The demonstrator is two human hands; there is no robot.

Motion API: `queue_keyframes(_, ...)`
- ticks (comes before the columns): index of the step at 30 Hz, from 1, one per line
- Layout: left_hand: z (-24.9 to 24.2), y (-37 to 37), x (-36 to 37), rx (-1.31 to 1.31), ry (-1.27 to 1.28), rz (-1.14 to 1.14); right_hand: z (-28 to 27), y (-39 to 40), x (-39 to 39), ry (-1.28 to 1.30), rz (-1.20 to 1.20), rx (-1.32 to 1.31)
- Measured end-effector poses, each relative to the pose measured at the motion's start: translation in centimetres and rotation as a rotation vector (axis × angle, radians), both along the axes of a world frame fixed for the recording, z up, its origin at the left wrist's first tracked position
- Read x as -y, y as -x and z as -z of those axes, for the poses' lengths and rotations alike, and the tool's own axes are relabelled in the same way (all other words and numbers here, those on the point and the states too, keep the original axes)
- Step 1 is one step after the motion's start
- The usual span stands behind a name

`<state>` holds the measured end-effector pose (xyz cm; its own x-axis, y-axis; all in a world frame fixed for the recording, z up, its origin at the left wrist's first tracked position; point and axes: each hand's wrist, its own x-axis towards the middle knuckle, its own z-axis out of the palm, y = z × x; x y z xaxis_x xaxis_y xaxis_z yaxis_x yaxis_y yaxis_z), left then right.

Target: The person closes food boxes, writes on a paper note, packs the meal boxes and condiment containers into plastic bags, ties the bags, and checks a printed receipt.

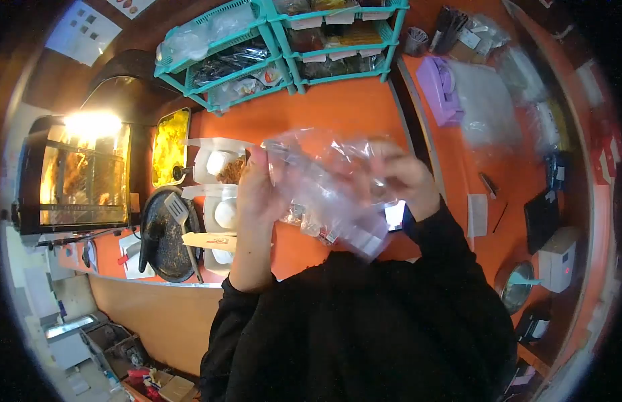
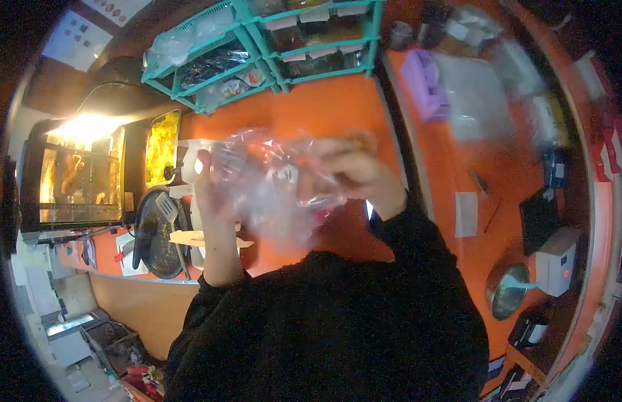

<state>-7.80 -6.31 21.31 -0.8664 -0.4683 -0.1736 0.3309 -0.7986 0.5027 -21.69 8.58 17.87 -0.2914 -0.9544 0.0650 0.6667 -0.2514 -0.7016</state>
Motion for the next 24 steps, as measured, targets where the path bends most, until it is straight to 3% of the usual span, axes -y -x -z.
queue_keyframes(1, 1.2, 0.0, 1.1, -0.44, -0.006, 0.386, -0.7, -0.1, -0.3, -0.015, -0.053, -0.117)
queue_keyframes(2, 2.0, -0.2, 1.5, -0.434, -0.013, 0.391, -1.4, -0.1, -0.6, -0.023, -0.104, -0.235)
queue_keyframes(5, 1.8, 0.3, 1.2, -0.129, 0.336, 0.314, 0.0, 3.7, -0.1, 0.217, -0.114, 0.0)
queue_keyframes(6, 2.0, 1.4, 1.7, -0.129, 0.331, 0.324, 0.4, 4.8, 0.2, 0.275, -0.111, 0.065)
queue_keyframes(8, 2.5, 4.5, 3.9, 0.107, 1.131, 0.176, 3.9, 7.4, 0.8, -0.143, 0.461, -0.176)
queue_keyframes(9, 3.3, 5.9, 5.3, 0.105, 1.127, 0.178, 6.3, 8.5, 0.6, -0.147, 0.463, -0.176)
queue_keyframes(11, 6.4, 8.4, 7.9, 0.329, 2.506, -0.008, 11.6, 10.3, 0.3, -0.584, 0.469, -1.1)
queue_keyframes(12, 8.3, 9.4, 8.4, 0.336, 2.506, -0.015, 13.3, 9.2, 0.4, -0.578, 0.465, -1.103)
queue_keyframes(13, 10.5, 10.2, 8.7, 0.406, 2.449, 0.234, 14.7, 6.9, 0.2, -0.796, 0.455, -1.546)
queue_keyframes(14, 12.8, 10.9, 9.1, 0.47, 2.373, 0.479, 15.6, 6.5, 0.4, -0.902, 0.444, -1.766)
queue_keyframes(15, 15.3, 11.5, 9.6, 0.474, 2.376, 0.478, 16.6, 6.2, 0.6, -1.008, 0.431, -1.986)
queue_keyframes(17, 19.6, 12.2, 10.4, 0.469, 2.364, 0.584, 17.6, 7.5, 1.2, -1.077, 0.362, -1.74)
queue_keyframes(18, 20.3, 12.3, 10.5, 0.471, 2.363, 0.586, 17.2, 8.3, 1.2, -1.076, 0.359, -1.739)
queue_keyframes(20, 21.2, 12.5, 10.8, 0.597, 2.453, 0.853, 14.6, 10.1, 1.2, -1.043, 0.362, -1.572)
queue_keyframes(24, 23.5, 12.9, 10.8, 0.48, 2.542, 0.856, 11.6, 12.0, 4.4, -0.93, 0.532, -1.462)
